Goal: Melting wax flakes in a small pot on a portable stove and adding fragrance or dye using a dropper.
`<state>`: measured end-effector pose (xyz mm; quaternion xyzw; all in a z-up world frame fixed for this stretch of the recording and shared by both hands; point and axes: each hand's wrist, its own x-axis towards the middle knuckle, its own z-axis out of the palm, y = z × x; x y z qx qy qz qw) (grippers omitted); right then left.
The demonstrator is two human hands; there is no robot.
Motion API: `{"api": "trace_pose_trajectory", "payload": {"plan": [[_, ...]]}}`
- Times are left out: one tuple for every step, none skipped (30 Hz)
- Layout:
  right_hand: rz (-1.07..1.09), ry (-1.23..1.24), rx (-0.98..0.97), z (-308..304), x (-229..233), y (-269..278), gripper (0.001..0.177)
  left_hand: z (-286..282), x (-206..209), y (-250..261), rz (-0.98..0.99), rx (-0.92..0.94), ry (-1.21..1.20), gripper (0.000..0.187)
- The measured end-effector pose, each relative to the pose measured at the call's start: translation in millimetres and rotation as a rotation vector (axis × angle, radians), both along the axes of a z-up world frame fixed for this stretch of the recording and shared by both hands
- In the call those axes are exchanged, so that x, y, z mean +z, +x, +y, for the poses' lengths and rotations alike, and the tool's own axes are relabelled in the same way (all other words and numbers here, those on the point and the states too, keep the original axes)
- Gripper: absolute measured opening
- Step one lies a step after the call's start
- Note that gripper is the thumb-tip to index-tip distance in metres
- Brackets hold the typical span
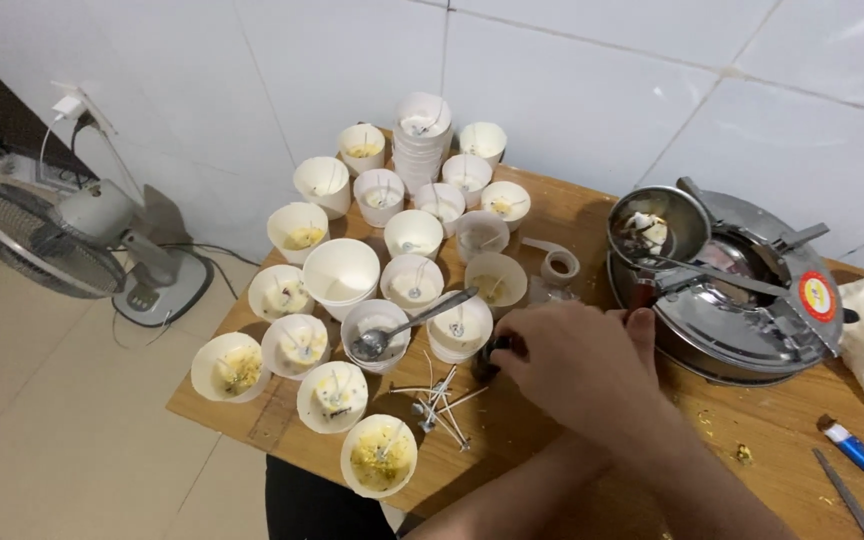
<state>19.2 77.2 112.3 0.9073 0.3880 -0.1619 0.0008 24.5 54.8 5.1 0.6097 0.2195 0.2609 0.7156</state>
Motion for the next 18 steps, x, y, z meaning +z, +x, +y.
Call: {"api": "trace_pose_trajectory", "payload": {"plan": [[0.009, 0.056, -0.052, -3, 0, 3, 0.024, 0, -3, 1, -0.002, 0.006, 0.004, 0.038], [0.013, 0.054, -0.049, -2, 6, 1, 0.024, -1, -4, 1, -0.004, 0.011, 0.008, 0.038], [0.03, 0.079, -0.094, -1, 13, -1, 0.03, -1, -5, 0, -0.007, 0.015, 0.013, 0.037], [0.046, 0.103, -0.138, -1, 20, -3, 0.035, -2, -5, 0, -0.009, 0.019, 0.018, 0.036], [0.049, 0.103, -0.138, -3, 21, -1, 0.035, -2, -6, 0, -0.013, 0.022, 0.024, 0.035], [0.059, 0.117, -0.16, -5, 23, 1, 0.033, -3, -7, 0, -0.016, 0.025, 0.03, 0.035], [0.071, 0.132, -0.18, -7, 24, 3, 0.031, -3, -7, 0, -0.019, 0.029, 0.037, 0.034], [0.074, 0.134, -0.179, -7, 31, 4, 0.031, -3, -8, 0, -0.022, 0.033, 0.045, 0.033], [0.138, 0.176, -0.188, -8, 38, 5, 0.031, -3, -9, 1, -0.026, 0.036, 0.052, 0.032], [0.203, 0.218, -0.197, -9, 45, 6, 0.031, -3, -9, 2, -0.03, 0.039, 0.059, 0.032], [0.205, 0.217, -0.2, -13, 43, 11, 0.031, -5, -10, 2, -0.033, 0.039, 0.064, 0.031], [0.148, 0.224, -0.245, -17, 42, 16, 0.026, -7, -11, 2, -0.037, 0.038, 0.069, 0.03], [0.089, 0.232, -0.291, -21, 41, 22, 0.021, -8, -11, 4, -0.042, 0.037, 0.077, 0.03], [0.09, 0.235, -0.295, -26, 44, 24, 0.021, -7, -11, 6, -0.048, 0.035, 0.084, 0.029], [0.074, 0.303, -0.359, -32, 47, 26, 0.019, -9, -10, 7, -0.056, 0.03, 0.091, 0.029], [0.058, 0.371, -0.422, -39, 50, 28, 0.017, -14, -8, 7, -0.064, 0.026, 0.098, 0.028], [0.055, 0.372, -0.433, -46, 57, 29, 0.017, -12, -3, 4, -0.065, 0.015, 0.098, 0.028], [0.065, 0.502, -0.508, -53, 64, 30, 0.015, -10, 3, 1, -0.095, 0.027, 0.087, 0.032]]}}
